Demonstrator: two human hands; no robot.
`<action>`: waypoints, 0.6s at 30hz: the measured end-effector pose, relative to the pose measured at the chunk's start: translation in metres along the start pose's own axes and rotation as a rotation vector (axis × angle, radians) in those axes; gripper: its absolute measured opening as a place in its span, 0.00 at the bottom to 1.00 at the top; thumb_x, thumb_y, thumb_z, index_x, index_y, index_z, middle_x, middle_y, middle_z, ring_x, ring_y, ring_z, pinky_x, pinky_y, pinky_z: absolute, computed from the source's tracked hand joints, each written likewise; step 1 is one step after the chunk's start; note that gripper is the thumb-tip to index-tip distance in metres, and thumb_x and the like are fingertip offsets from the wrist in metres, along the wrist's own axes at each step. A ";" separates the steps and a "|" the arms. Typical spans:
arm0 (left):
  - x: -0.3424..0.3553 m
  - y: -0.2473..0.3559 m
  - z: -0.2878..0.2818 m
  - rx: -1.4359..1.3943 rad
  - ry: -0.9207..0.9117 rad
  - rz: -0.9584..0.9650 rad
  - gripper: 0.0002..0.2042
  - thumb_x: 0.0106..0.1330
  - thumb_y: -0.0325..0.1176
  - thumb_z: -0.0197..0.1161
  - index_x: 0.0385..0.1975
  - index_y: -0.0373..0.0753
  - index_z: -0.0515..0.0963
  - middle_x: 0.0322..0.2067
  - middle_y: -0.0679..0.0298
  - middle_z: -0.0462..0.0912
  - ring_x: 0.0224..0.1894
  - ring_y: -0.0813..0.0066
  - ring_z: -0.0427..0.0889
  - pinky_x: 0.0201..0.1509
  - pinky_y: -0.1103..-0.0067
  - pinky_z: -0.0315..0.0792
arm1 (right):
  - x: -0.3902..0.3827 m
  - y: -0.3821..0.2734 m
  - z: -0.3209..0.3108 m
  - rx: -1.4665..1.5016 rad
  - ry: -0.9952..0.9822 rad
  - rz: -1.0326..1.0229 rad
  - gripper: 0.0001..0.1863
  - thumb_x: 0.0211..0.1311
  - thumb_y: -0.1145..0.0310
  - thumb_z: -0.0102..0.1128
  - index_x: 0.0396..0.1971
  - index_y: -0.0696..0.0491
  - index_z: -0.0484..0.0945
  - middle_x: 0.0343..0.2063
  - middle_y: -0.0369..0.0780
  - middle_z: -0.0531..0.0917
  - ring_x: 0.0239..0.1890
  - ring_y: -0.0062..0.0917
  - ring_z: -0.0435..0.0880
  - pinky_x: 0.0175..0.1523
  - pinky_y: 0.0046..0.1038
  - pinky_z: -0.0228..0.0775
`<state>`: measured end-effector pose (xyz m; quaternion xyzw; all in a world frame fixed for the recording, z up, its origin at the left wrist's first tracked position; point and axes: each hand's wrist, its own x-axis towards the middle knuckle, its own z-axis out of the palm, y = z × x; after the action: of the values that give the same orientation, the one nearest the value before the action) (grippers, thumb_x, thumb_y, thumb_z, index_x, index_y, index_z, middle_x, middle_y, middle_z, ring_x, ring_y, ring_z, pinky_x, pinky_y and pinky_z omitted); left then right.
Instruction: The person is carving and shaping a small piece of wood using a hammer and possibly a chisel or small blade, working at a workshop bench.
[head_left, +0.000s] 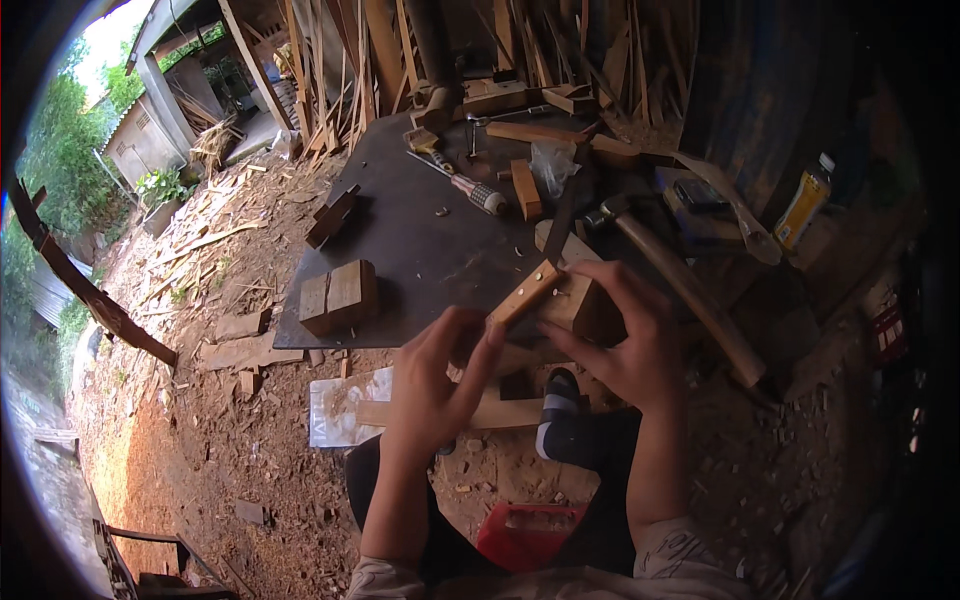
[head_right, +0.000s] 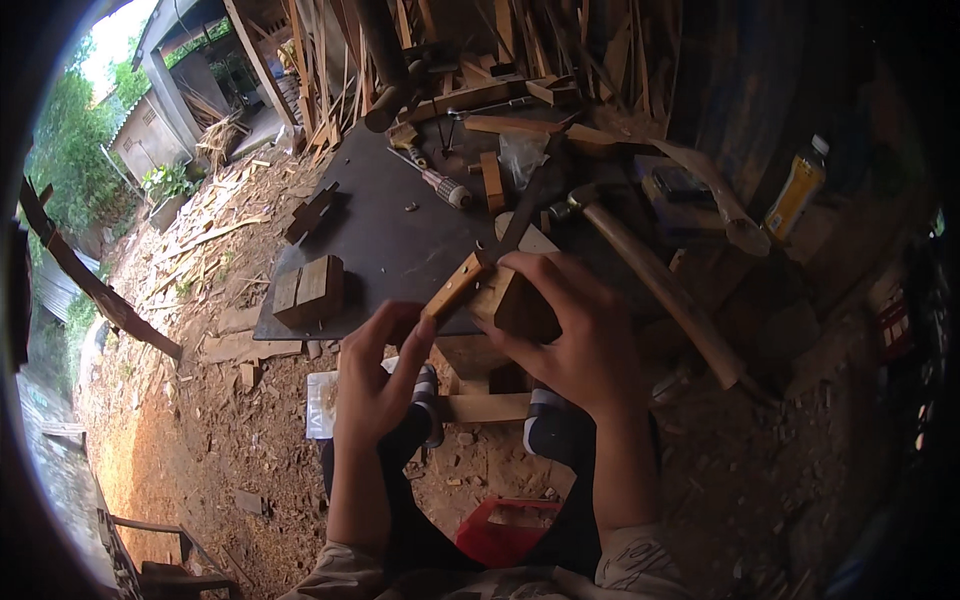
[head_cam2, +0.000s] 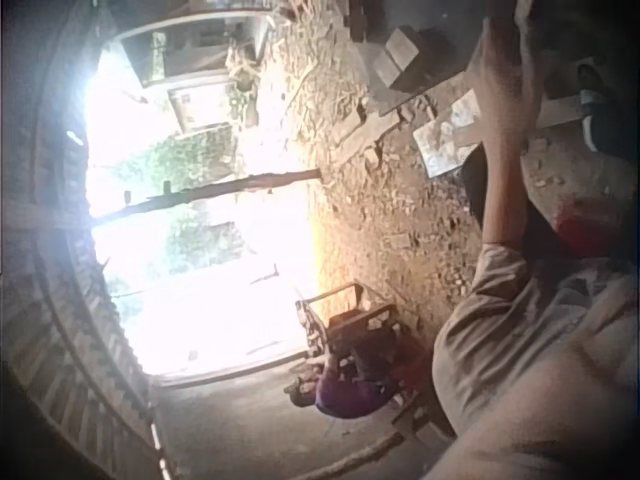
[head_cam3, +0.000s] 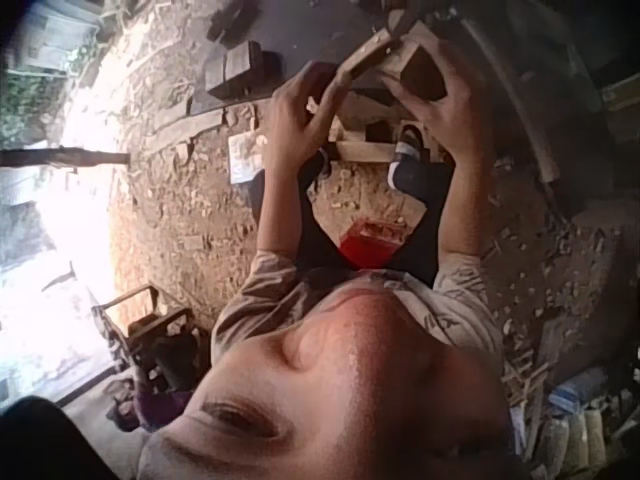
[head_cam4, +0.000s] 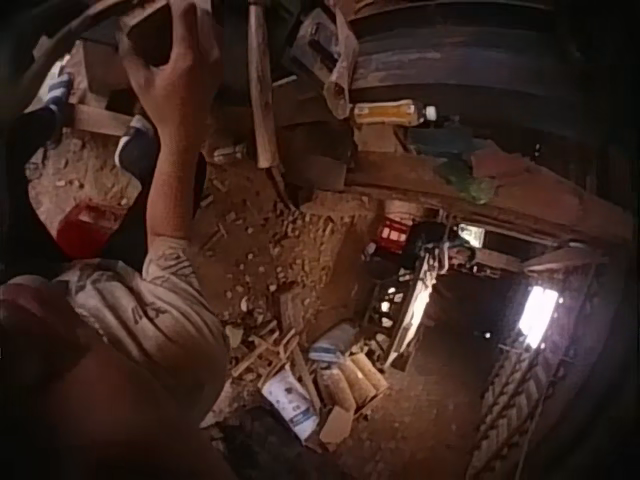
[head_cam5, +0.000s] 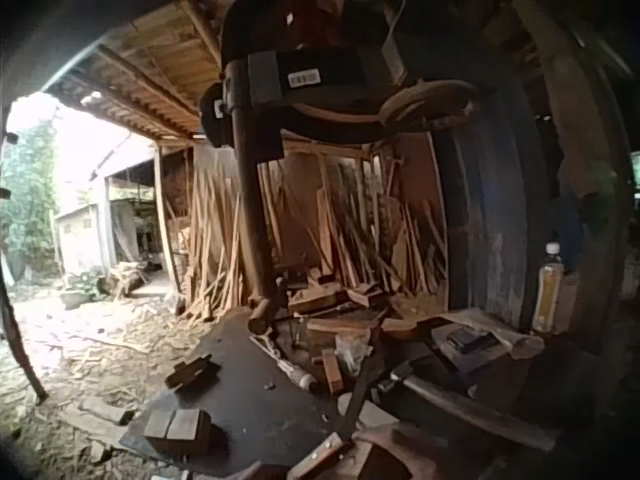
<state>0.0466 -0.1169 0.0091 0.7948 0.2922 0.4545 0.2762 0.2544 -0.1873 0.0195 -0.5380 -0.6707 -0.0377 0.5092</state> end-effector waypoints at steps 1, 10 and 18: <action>-0.002 -0.002 0.001 -0.016 0.013 0.013 0.12 0.73 0.36 0.63 0.38 0.31 0.77 0.23 0.56 0.80 0.25 0.67 0.81 0.32 0.74 0.71 | 0.001 -0.003 -0.002 -0.109 -0.022 -0.038 0.29 0.51 0.63 0.78 0.53 0.51 0.77 0.43 0.43 0.85 0.46 0.40 0.87 0.48 0.39 0.80; -0.007 -0.024 0.006 0.052 0.031 0.015 0.14 0.74 0.36 0.61 0.29 0.34 0.70 0.20 0.51 0.74 0.23 0.47 0.76 0.27 0.63 0.66 | -0.002 -0.014 0.021 -0.173 -0.091 -0.114 0.32 0.48 0.63 0.77 0.54 0.51 0.74 0.43 0.39 0.83 0.42 0.37 0.88 0.43 0.38 0.81; -0.015 -0.038 0.008 0.038 0.041 0.044 0.12 0.71 0.34 0.63 0.29 0.34 0.71 0.20 0.53 0.76 0.23 0.50 0.78 0.27 0.66 0.69 | -0.008 -0.022 0.018 -0.286 -0.133 -0.110 0.35 0.46 0.61 0.79 0.56 0.49 0.73 0.42 0.38 0.81 0.42 0.35 0.87 0.44 0.38 0.80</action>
<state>0.0393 -0.1033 -0.0289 0.7968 0.2889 0.4709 0.2448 0.2252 -0.1910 0.0164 -0.5688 -0.7192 -0.1248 0.3789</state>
